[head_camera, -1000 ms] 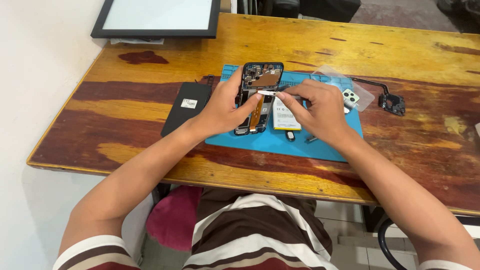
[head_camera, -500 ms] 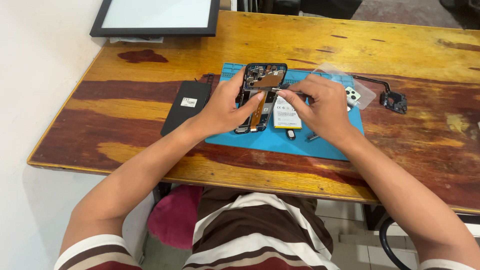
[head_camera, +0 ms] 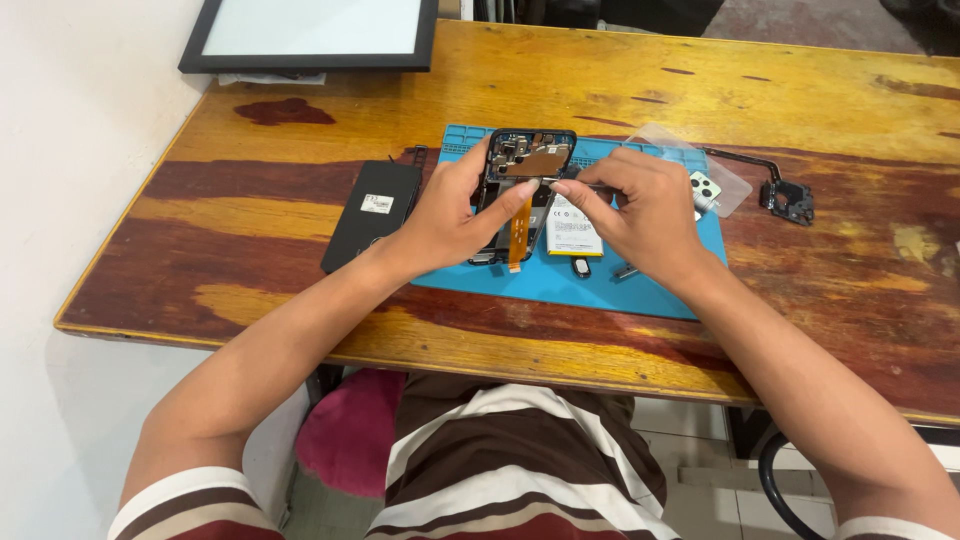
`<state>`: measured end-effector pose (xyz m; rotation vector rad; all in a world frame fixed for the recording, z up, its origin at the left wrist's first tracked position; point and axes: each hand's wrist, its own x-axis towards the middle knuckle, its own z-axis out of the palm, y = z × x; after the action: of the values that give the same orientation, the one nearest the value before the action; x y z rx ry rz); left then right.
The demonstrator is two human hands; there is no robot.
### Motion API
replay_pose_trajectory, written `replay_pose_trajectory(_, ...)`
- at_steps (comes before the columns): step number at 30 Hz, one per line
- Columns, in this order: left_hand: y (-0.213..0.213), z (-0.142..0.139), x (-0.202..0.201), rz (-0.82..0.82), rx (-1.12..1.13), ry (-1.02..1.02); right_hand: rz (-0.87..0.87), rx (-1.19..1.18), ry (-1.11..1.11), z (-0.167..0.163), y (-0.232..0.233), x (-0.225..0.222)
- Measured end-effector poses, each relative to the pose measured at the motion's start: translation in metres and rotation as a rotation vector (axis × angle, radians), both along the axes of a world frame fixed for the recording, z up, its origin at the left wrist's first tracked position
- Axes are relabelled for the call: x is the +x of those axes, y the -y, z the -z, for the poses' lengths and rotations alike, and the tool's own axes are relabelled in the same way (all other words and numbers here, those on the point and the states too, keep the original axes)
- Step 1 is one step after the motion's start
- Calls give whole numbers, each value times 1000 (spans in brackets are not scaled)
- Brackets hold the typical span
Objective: The person disassembles a smartphone on a blue mat, removes the battery and internal components, and reassembles the device using a spudger and tweezers. The phone is placed on the mat with tools and parts arranged nearby.
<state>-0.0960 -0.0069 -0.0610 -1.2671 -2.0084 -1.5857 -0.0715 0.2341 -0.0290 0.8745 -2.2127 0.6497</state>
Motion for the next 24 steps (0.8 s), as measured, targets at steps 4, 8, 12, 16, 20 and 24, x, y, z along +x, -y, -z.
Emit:
replay_pose_trajectory(4,-1,0,2,-17,13,-6,1,16,-9,0,0,2)
replay_pose_trajectory(8,-1,-2,2,-38,17,15,4,16,-4,-1,1,3)
replay_pose_trajectory(12,-2,-2,2,0,89,76,7,24,-6,-3,0,4)
replay_pose_trajectory(16,-5,3,5,-24,91,109,20,32,-8,0,0,9)
replay_pose_trajectory(20,-3,4,4,13,83,123,24,36,-9,2,0,8)
replay_pose_trajectory(24,-2,3,1,26,71,109,18,30,-2,4,-3,5)
